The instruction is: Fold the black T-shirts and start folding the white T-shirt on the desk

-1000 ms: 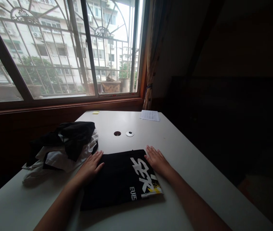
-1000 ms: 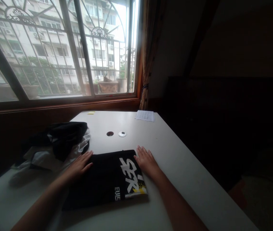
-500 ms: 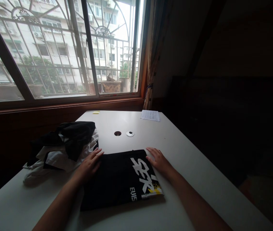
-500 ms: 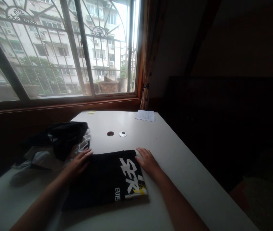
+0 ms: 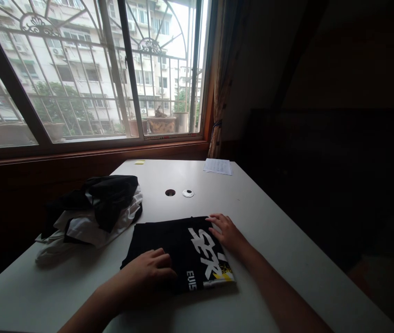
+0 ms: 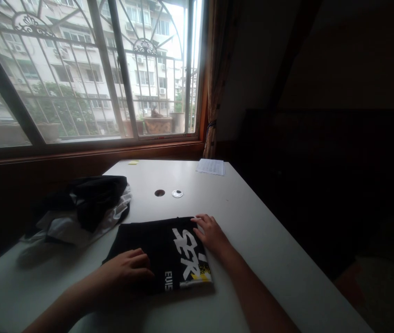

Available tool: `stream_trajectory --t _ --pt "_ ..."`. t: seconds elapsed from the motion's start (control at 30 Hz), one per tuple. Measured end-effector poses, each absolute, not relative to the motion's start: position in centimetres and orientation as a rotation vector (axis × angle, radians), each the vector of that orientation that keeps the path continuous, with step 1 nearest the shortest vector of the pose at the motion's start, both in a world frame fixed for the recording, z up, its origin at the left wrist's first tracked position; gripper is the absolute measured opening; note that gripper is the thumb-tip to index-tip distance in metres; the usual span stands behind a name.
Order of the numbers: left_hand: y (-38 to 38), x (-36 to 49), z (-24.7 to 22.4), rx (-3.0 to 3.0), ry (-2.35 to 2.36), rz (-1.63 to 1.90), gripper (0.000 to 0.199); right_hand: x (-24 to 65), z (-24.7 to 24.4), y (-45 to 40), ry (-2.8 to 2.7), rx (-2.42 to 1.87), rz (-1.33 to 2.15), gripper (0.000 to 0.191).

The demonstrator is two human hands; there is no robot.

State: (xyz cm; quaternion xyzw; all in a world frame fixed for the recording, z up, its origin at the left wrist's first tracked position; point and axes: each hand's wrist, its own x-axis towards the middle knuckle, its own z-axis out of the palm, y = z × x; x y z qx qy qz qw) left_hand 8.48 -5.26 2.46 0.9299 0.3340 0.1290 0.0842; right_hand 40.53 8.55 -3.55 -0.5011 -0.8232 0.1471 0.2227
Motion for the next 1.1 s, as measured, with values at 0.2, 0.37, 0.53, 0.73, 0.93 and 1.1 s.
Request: stream_trajectory --t 0.2,0.37,0.53,0.73,0.93,1.1 --pt "-8.3 6.4 0.2 2.835 1.162 0.421 0.039 40.1 -3.0 8.1 -2.253 -1.475 0.428 0.047" --pt "-9.4 2.4 -1.8 2.878 1.362 0.407 0.051 39.7 -1.8 7.2 -2.134 -1.514 0.806 0.059" --pt "-9.9 0.2 -2.5 2.897 1.439 0.436 0.052 40.7 0.0 6.4 -2.085 -1.235 1.415 0.064" --pt "-9.1 -0.3 -2.5 3.006 1.453 0.535 0.034 42.1 1.2 6.5 -2.155 -1.123 1.687 0.035" --pt "-8.1 -1.1 -2.5 2.965 1.485 0.59 0.028 42.4 0.8 7.0 -2.043 -1.072 1.724 0.031" --pt "-8.0 -1.6 -2.7 2.89 1.546 0.658 0.032 42.9 0.5 6.9 -1.994 -0.889 1.716 0.037"
